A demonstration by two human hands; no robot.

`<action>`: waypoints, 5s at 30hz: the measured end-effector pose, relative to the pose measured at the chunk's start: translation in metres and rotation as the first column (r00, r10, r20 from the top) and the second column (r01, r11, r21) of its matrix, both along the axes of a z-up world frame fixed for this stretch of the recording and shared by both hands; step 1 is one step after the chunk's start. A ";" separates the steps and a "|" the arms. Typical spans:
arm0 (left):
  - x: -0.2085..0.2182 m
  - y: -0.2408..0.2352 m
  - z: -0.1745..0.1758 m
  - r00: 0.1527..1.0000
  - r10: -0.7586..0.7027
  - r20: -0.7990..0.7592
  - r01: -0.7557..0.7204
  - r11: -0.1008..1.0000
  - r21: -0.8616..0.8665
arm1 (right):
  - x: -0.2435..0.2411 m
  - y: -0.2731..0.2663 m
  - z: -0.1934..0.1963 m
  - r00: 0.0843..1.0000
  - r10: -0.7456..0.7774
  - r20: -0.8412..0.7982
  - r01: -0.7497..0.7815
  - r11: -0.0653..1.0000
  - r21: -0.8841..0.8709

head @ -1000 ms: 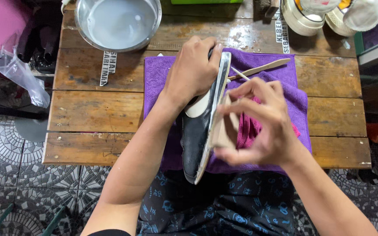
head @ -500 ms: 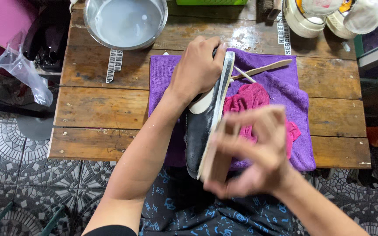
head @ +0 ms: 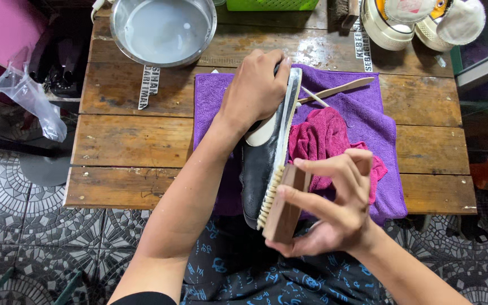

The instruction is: The person cleans a black and white sneaker on a wooden table. They use a pink cloth to wipe the sole, a metal pick to scrape the sole's grooves, and a brush dipped in water to scrub the white midsole. They finish by wiping the shoe with the cloth and scraping the sole again.

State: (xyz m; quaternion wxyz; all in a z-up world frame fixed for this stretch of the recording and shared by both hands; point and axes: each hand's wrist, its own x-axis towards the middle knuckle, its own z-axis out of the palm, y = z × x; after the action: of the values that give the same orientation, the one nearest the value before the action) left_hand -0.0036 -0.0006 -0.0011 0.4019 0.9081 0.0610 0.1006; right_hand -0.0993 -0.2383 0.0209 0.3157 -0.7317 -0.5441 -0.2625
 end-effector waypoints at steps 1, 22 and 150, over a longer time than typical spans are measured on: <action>-0.001 0.000 -0.003 1.000 0.002 0.001 -0.002 1.000 -0.001 | -0.008 -0.003 -0.002 1.000 0.002 0.001 -0.002 1.000 -0.001; 0.004 0.006 -0.011 0.997 -0.025 0.067 0.026 0.999 -0.019 | 0.004 -0.001 -0.011 0.946 0.293 0.139 -0.283 0.955 -0.088; 0.015 0.021 -0.017 0.994 0.072 0.080 -0.044 0.952 -0.303 | 0.127 0.056 -0.009 0.993 0.062 -0.098 -0.060 0.998 0.023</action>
State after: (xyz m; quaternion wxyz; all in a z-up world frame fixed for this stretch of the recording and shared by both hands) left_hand 0.0112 0.0203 -0.0179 0.5347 0.8286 0.0841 0.1430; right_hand 0.0273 -0.1828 0.0123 0.3572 -0.7237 -0.5473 -0.2218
